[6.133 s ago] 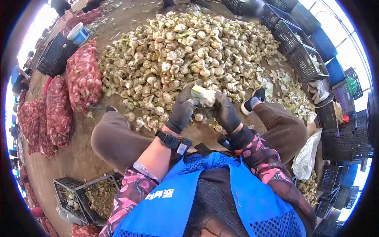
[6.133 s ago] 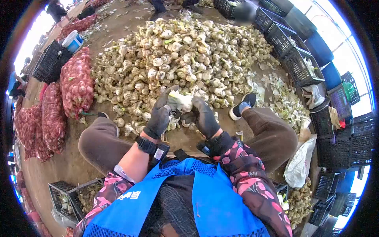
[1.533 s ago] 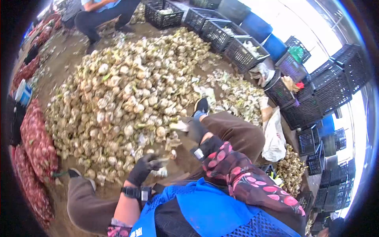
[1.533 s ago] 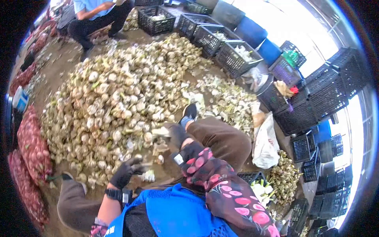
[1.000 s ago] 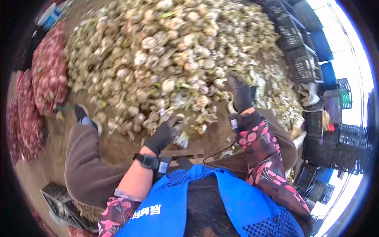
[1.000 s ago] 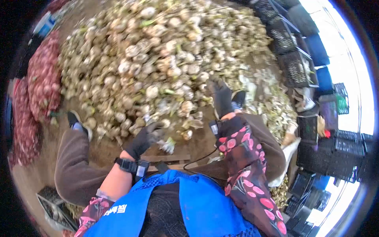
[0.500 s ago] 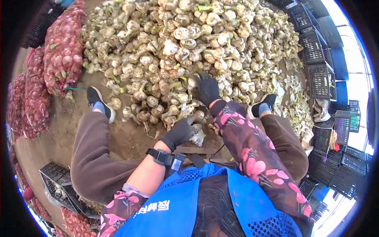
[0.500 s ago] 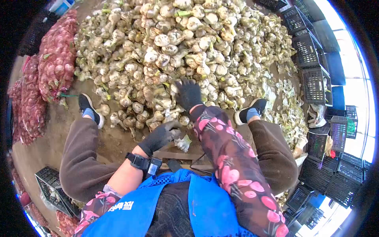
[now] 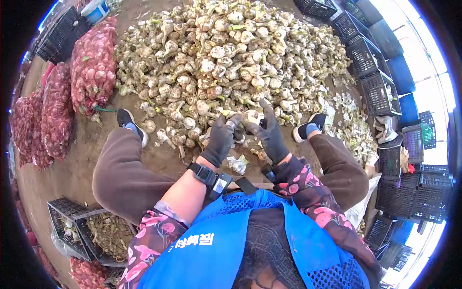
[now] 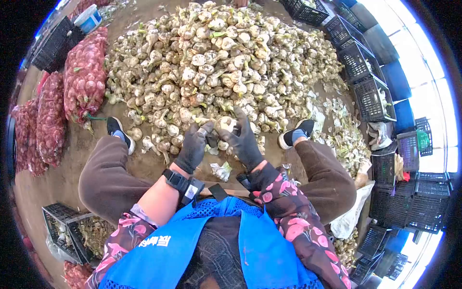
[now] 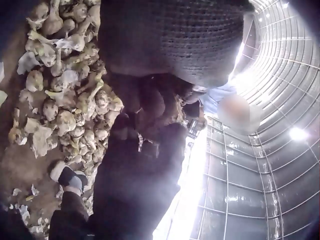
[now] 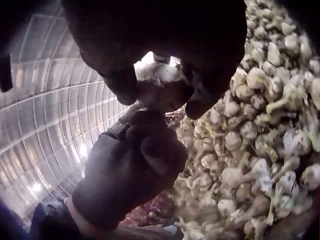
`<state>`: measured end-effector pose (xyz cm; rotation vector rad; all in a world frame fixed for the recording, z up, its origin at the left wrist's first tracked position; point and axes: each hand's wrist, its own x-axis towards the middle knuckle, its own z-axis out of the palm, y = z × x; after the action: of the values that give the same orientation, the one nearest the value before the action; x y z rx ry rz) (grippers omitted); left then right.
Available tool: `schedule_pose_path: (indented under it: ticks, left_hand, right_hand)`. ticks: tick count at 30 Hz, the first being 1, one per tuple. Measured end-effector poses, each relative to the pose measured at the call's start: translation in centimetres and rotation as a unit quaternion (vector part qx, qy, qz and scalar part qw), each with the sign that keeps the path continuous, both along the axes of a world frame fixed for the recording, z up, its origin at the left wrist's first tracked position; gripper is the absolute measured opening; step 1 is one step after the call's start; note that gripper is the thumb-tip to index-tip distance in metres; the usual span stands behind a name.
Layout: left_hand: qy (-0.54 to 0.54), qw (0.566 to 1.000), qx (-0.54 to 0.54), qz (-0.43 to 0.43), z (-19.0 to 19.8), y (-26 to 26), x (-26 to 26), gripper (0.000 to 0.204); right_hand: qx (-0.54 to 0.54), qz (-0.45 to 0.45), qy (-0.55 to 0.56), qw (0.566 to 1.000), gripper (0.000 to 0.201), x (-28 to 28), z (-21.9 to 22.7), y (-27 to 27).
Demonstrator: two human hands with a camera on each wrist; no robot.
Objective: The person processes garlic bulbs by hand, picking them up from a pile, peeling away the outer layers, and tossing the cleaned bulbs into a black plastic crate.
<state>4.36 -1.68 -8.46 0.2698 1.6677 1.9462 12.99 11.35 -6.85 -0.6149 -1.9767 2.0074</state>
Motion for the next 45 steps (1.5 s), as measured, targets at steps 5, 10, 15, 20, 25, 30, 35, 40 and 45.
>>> schedule_pose_path:
  ticks: [5, 10, 15, 20, 25, 30, 35, 40, 45]
  left_hand:
    - [-0.203, 0.966, 0.131, -0.093, 0.4, 0.2, 0.3, 0.028]
    - [-0.038, 0.985, 0.04, -0.161, 2.7, -0.5, 0.7, 0.021]
    - [-0.189, 0.934, 0.239, -0.186, 1.9, -0.3, 1.0, 0.038]
    - [-0.035, 0.986, 0.111, -0.117, 1.3, 0.3, 0.6, 0.038]
    - [-0.098, 0.976, 0.138, -0.138, 4.4, -0.5, 1.0, 0.052]
    - [-0.025, 0.958, 0.139, -0.251, 4.3, -0.4, 2.5, 0.058]
    - [0.001, 0.979, 0.13, -0.156, -0.5, -0.7, 0.7, 0.027]
    - [0.062, 0.995, 0.01, -0.076, -1.4, -0.1, 1.6, 0.022]
    - [0.353, 0.882, -0.266, -0.164, -7.0, -0.8, -0.2, 0.024]
  right_hand:
    - [0.448, 0.018, 0.113, 0.887, 0.055, 1.5, 2.1, 0.2]
    - [0.399, 0.017, 0.122, 0.909, 0.061, 2.6, 2.1, -0.2]
    - [0.324, -0.009, 0.066, 0.944, 0.062, 2.9, 2.4, 0.4]
    - [0.515, -0.025, 0.146, 0.844, 0.051, 2.2, 2.5, 0.1]
    - [-0.171, 0.018, 0.034, 0.984, 0.031, 2.1, 1.1, 1.5]
    - [0.091, -0.039, 0.054, 0.994, 0.047, 1.6, 0.1, 0.4]
    - [-0.065, -0.034, -0.007, 0.997, 0.041, 2.6, 1.9, -0.8]
    - [-0.209, 0.029, -0.037, 0.977, 0.038, 3.4, 2.0, 0.0]
    - [-0.264, 0.04, 0.032, 0.963, 0.037, 3.2, 6.7, -1.1]
